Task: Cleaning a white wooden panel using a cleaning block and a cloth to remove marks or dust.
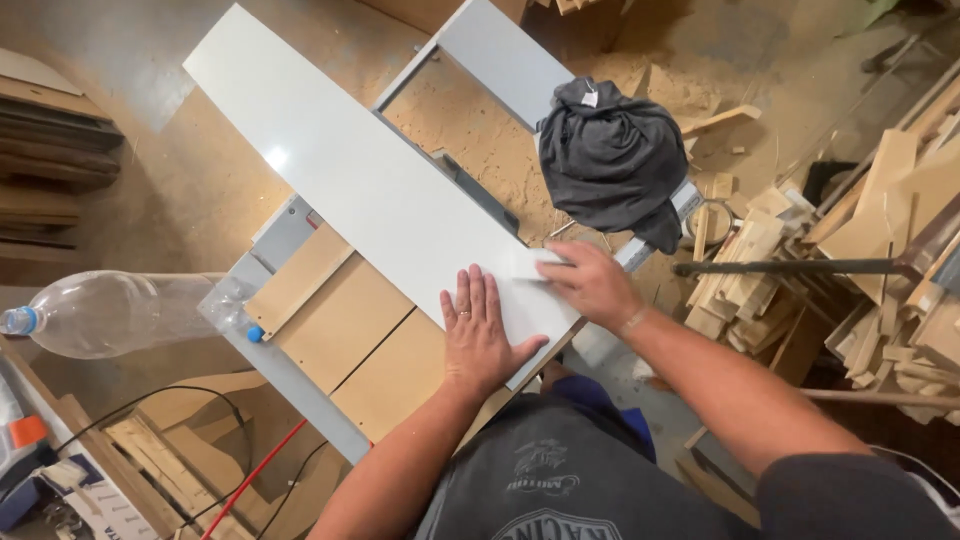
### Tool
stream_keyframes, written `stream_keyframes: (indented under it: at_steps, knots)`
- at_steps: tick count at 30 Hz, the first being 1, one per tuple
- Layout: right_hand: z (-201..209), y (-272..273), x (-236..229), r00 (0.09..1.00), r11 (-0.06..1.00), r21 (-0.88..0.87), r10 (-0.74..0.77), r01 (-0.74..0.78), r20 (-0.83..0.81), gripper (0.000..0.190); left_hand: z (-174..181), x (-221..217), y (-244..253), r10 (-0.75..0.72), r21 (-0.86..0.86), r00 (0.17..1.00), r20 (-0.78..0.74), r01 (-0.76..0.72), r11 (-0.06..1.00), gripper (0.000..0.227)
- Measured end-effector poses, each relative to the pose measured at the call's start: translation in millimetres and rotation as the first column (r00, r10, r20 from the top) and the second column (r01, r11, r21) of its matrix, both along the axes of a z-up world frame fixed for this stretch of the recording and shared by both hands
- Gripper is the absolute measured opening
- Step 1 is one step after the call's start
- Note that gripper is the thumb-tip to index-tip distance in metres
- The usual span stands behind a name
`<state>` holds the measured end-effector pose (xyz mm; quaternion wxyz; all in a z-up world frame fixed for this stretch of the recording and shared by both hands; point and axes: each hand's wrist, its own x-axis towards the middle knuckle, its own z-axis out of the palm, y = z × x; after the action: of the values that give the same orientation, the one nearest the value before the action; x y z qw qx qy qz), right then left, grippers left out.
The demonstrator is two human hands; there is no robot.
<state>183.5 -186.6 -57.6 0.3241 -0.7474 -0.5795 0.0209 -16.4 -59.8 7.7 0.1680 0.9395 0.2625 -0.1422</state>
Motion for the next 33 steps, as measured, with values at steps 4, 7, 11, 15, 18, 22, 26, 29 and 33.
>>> stream_keyframes:
  at_steps: [4,7,11,15,18,22,26,29,33]
  knots:
    - [-6.3,-25.9,-7.6,0.997,1.0,0.019,-0.022,0.023,-0.072,0.028,5.4,-5.0,-0.8,-0.028,-0.001,1.0,0.001,0.028,1.0,0.128]
    - [-10.3,-87.1,-11.1,0.99,0.999,-0.047,-0.01,0.004,-0.14,0.024,5.1,-2.0,-2.5,-0.001,-0.002,1.0,-0.008,0.001,1.0,0.129]
    - [-5.4,-27.3,-4.9,0.995,1.0,-0.016,-0.014,0.013,-0.096,0.026,5.9,-2.1,0.7,-0.019,-0.01,0.999,-0.027,0.019,1.0,0.13]
    - [-6.6,0.4,0.6,0.992,1.0,0.007,-0.005,0.006,-0.124,0.029,10.9,-3.2,-1.6,-0.007,-0.026,1.0,-0.023,0.006,1.0,0.128]
    - [-8.7,-90.1,-17.8,0.994,0.994,-0.109,-0.041,0.029,-0.102,0.028,16.6,-3.2,0.1,-0.017,-0.046,0.999,-0.048,0.015,0.999,0.129]
    - [-15.9,-59.1,-6.2,0.994,0.993,-0.12,-0.003,-0.011,-0.114,0.028,14.2,-3.8,2.1,0.007,-0.07,0.997,-0.078,-0.013,0.997,0.131]
    - [-35.1,119.1,32.5,0.997,0.997,-0.023,0.079,-0.079,-0.018,0.029,12.3,-2.2,3.7,-0.003,-0.065,1.0,-0.026,0.001,0.998,0.132]
    - [-40.1,263.3,54.3,0.995,0.995,-0.02,0.1,-0.1,-0.021,0.027,7.2,0.5,5.7,-0.003,-0.067,0.998,-0.057,-0.001,0.998,0.132]
    - [-29.0,328.9,63.9,0.985,0.98,-0.134,0.137,-0.15,-0.104,0.032,6.7,-2.2,2.6,-0.002,-0.047,1.0,-0.013,0.001,0.999,0.13]
